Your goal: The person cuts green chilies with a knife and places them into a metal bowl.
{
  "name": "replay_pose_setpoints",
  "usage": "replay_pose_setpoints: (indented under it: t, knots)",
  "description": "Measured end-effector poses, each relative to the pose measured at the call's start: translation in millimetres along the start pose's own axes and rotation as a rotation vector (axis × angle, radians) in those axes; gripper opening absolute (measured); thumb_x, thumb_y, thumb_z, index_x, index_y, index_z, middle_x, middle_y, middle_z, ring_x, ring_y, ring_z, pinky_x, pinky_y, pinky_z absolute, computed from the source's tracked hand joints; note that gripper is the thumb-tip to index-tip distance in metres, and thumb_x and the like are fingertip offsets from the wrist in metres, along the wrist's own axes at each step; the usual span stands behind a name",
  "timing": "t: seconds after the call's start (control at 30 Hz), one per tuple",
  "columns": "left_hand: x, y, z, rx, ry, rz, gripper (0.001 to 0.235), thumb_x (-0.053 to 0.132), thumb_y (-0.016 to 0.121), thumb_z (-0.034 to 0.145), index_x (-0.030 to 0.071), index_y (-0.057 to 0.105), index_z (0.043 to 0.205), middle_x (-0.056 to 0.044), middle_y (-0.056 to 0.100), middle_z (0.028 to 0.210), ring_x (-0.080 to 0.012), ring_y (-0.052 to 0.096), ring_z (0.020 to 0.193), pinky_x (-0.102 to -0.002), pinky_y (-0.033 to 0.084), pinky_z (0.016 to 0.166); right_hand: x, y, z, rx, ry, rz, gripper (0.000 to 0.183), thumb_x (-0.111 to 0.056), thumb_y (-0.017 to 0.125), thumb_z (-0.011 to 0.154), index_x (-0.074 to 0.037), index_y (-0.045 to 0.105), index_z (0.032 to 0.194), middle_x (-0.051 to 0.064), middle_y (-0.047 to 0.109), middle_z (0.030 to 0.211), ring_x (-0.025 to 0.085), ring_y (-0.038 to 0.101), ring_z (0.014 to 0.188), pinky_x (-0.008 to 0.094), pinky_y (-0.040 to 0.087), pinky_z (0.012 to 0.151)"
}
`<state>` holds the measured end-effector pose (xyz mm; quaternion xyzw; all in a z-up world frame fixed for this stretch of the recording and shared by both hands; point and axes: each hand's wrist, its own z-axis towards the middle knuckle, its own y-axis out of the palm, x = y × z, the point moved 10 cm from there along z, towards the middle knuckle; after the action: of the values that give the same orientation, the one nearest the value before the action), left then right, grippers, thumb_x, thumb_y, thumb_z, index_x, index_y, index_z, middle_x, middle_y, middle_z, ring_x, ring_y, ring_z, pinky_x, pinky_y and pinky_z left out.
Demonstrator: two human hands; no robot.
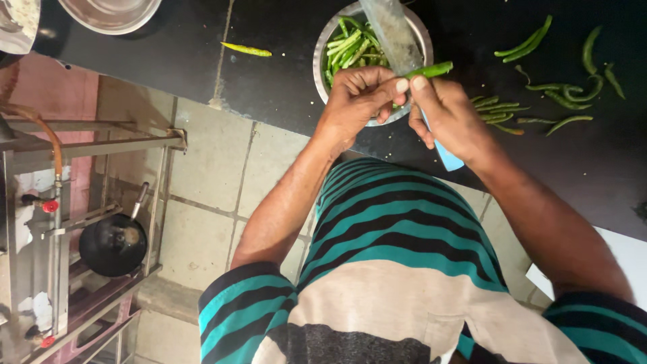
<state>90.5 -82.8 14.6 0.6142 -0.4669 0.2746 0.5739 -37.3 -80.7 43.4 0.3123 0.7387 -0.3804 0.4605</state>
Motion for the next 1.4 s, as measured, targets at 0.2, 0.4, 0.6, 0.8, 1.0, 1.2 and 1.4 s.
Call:
replay_pose_setpoints:
  t: [0.2,0.4,0.6,0.8,1.0,1.2,1.4]
  knots:
    - [24,-22,3,0.019,0.0,0.1,0.029,0.02,0.061,0.104,0.002,0.073,0.124,-0.003,0.079,0.097,-0.0068,0.071,0.078,-0.024,0.058,0.07,5,26,-7,-0.376,0.192,1.038,0.072,-0.07,0.029,0.111,-0.004,0.056,0.099,0.005,0.047,0.059,0.015,0.046,0.042,0.034,0.041,0.042]
    - [33,24,-5,-0.466,0.095,-0.019,0.029,0.01,0.069,0.104,0.001,0.069,0.132,-0.008,0.079,0.093,-0.0145,0.078,0.085,-0.032,0.063,0.09,-33,66,-37,-0.779,0.298,1.505,0.105,-0.093,0.022,0.089,0.005,0.059,0.104,0.01,0.05,0.058,0.018,0.045,0.037,0.033,0.042,0.035]
    - [36,24,-5,-0.527,0.072,0.069,0.012,0.007,0.072,0.101,-0.003,0.076,0.103,-0.006,0.078,0.088,-0.0113,0.074,0.081,-0.027,0.06,0.076,-63,73,-49,-1.001,0.202,1.663,0.106,-0.094,0.027,0.086,0.006,0.054,0.11,0.012,0.055,0.061,0.019,0.051,0.039,0.034,0.046,0.037]
    - [51,21,-3,-0.482,0.274,0.317,0.01,0.009,0.078,0.098,-0.001,0.077,0.1,-0.002,0.067,0.082,-0.0089,0.061,0.075,-0.026,0.048,0.065,-51,70,-58,-1.004,0.266,1.7,0.101,-0.092,0.032,0.09,0.005,0.053,0.111,0.009,0.055,0.062,0.017,0.051,0.04,0.032,0.047,0.038]
    - [48,25,0,-0.502,0.343,0.443,0.014,0.013,0.08,0.096,0.001,0.077,0.101,-0.003,0.069,0.082,-0.0082,0.061,0.072,-0.026,0.047,0.064,-39,70,-62,-0.972,0.297,1.722,0.093,-0.087,0.032,0.095,0.003,0.053,0.111,0.007,0.053,0.061,0.018,0.052,0.04,0.033,0.047,0.038]
    - [35,-4,11,-0.386,0.265,0.324,0.016,0.013,0.078,0.095,0.001,0.079,0.106,-0.002,0.074,0.086,-0.0088,0.064,0.071,-0.025,0.052,0.062,-44,61,-76,-0.971,0.281,1.722,0.089,-0.084,0.03,0.097,0.001,0.052,0.111,0.007,0.052,0.061,0.018,0.052,0.042,0.033,0.048,0.04]
    - [40,-40,3,-0.187,0.225,0.304,0.018,0.01,0.079,0.097,-0.003,0.079,0.11,-0.006,0.076,0.091,-0.0085,0.066,0.077,-0.023,0.054,0.069,-38,6,-55,-0.547,0.013,1.296,0.07,-0.065,0.037,0.112,0.003,0.056,0.109,0.008,0.057,0.061,0.015,0.054,0.042,0.031,0.048,0.038]
